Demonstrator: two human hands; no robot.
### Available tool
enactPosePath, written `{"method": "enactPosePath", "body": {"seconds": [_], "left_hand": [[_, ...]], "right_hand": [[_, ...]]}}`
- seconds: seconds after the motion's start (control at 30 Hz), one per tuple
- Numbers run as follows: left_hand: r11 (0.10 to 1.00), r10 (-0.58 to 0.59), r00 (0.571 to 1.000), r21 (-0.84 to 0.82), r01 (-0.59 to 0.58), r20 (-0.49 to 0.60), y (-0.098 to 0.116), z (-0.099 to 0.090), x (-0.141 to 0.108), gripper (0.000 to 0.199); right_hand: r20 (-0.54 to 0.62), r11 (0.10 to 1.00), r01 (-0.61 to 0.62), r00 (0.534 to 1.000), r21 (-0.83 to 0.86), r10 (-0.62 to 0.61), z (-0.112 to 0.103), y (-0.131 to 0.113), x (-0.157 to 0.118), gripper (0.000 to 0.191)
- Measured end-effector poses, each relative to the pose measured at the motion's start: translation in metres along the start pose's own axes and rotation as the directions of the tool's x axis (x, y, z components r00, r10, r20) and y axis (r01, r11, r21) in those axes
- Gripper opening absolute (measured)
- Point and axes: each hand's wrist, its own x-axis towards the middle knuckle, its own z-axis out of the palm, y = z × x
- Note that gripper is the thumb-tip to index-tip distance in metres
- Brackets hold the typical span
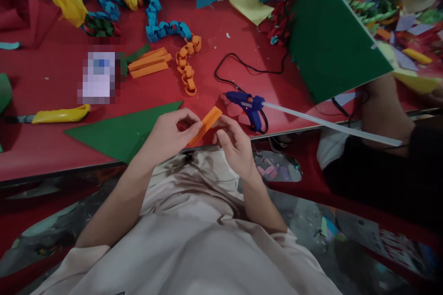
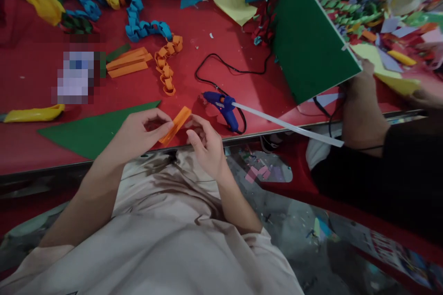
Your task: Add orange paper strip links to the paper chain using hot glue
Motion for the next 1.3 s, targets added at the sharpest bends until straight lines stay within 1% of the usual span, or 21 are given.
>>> {"method": "enactPosePath", "body": {"seconds": [0.07, 0.13, 0.2, 0.27, 0.4, 0.53, 0.67, 0.77, 0.87, 0.93, 0.97, 1.0, 1.03, 1.07, 1.1, 1.13, 1.17, 1.2, 1.27, 1.3], "left_hand": [[0.993, -0.027, 0.993, -0.11, 0.04, 0.117, 0.003, -0.005, -0.004, 0.019], [0.985, -0.044, 0.987, -0.158, 0.069, 0.154, 0.004, -0.008, -0.007, 0.019], [0.986, -0.045, 0.99, -0.151, 0.066, 0.133, 0.003, -0.01, -0.009, 0.02], [0.992, -0.037, 0.993, -0.117, 0.05, 0.112, 0.002, -0.012, -0.01, 0.02], [0.998, -0.008, 0.994, -0.059, 0.014, 0.109, 0.004, -0.014, -0.017, 0.027], [0.999, 0.029, 0.998, 0.032, -0.03, 0.049, 0.004, -0.009, -0.028, 0.029], [0.98, 0.104, 0.993, 0.177, -0.092, -0.058, -0.004, -0.003, -0.033, 0.023], [0.967, 0.167, 0.977, 0.214, -0.137, -0.131, -0.009, -0.004, -0.036, 0.022], [0.957, 0.225, 0.959, 0.222, -0.185, -0.174, -0.012, -0.006, -0.037, 0.017], [0.941, 0.294, 0.93, 0.238, -0.241, -0.222, -0.015, -0.005, -0.038, 0.013], [0.92, 0.356, 0.903, 0.259, -0.294, -0.24, -0.017, -0.004, -0.038, 0.011], [0.884, 0.438, 0.864, 0.292, -0.364, -0.249, -0.02, -0.002, -0.038, 0.009], [0.836, 0.524, 0.816, 0.329, -0.438, -0.245, -0.023, -0.001, -0.038, 0.009], [0.783, 0.601, 0.765, 0.365, -0.504, -0.231, -0.026, 0.001, -0.038, 0.012], [0.734, 0.658, 0.724, 0.39, -0.555, -0.208, -0.029, 0.001, -0.038, 0.016], [0.7, 0.692, 0.699, 0.407, -0.587, -0.181, -0.033, 0.001, -0.038, 0.02], [0.675, 0.711, 0.687, 0.421, -0.606, -0.152, -0.036, 0.0, -0.039, 0.025], [0.658, 0.717, 0.687, 0.443, -0.61, -0.118, -0.04, -0.002, -0.039, 0.029], [0.6, 0.715, 0.699, 0.525, -0.603, -0.014, -0.046, -0.007, -0.04, 0.036], [0.554, 0.705, 0.707, 0.578, -0.599, 0.057, -0.048, -0.01, -0.04, 0.037]], "right_hand": [[0.104, 0.992, -0.063, 0.993, 0.113, 0.052, 0.0, -0.001, 0.009, 0.04], [0.152, 0.98, -0.08, 0.987, 0.183, 0.052, 0.0, -0.003, 0.014, 0.039], [0.141, 0.972, -0.069, 0.989, 0.224, 0.038, 0.001, -0.004, 0.017, 0.04], [0.113, 0.972, -0.065, 0.993, 0.228, 0.04, 0.004, -0.006, 0.017, 0.041], [0.025, 0.974, -0.063, 0.998, 0.22, 0.059, 0.01, -0.008, 0.014, 0.034], [-0.074, 0.964, -0.059, 0.994, 0.26, 0.081, 0.018, -0.012, 0.011, 0.028], [-0.106, 0.969, -0.058, 0.991, 0.242, 0.086, 0.02, -0.015, 0.009, 0.028], [-0.075, 0.982, -0.015, 0.997, 0.186, 0.029, 0.013, -0.013, 0.01, 0.025], [-0.015, 0.996, 0.069, 0.998, 0.063, -0.068, 0.005, -0.011, 0.011, 0.015], [0.019, 0.99, 0.139, 0.99, -0.039, -0.138, 0.002, -0.012, 0.011, 0.01], [0.035, 0.979, 0.186, 0.982, -0.085, -0.183, 0.001, -0.012, 0.011, 0.009], [0.048, 0.962, 0.242, 0.97, -0.13, -0.238, 0.002, -0.013, 0.01, 0.008], [0.054, 0.935, 0.307, 0.952, -0.179, -0.302, 0.003, -0.013, 0.01, 0.007], [0.057, 0.897, 0.372, 0.928, -0.24, -0.369, 0.003, -0.013, 0.011, 0.004], [0.06, 0.848, 0.428, 0.9, -0.312, -0.432, 0.004, -0.013, 0.011, 0.003], [0.069, 0.791, 0.471, 0.872, -0.391, -0.485, 0.005, -0.011, 0.012, 0.007], [0.084, 0.726, 0.498, 0.846, -0.474, -0.526, 0.005, -0.009, 0.013, 0.011], [0.11, 0.657, 0.515, 0.825, -0.551, -0.555, 0.005, -0.006, 0.015, 0.014], [0.181, 0.526, 0.535, 0.795, -0.662, -0.58, 0.005, 0.0, 0.017, 0.017], [0.219, 0.475, 0.538, 0.79, -0.696, -0.573, 0.004, 0.002, 0.018, 0.018]]}}
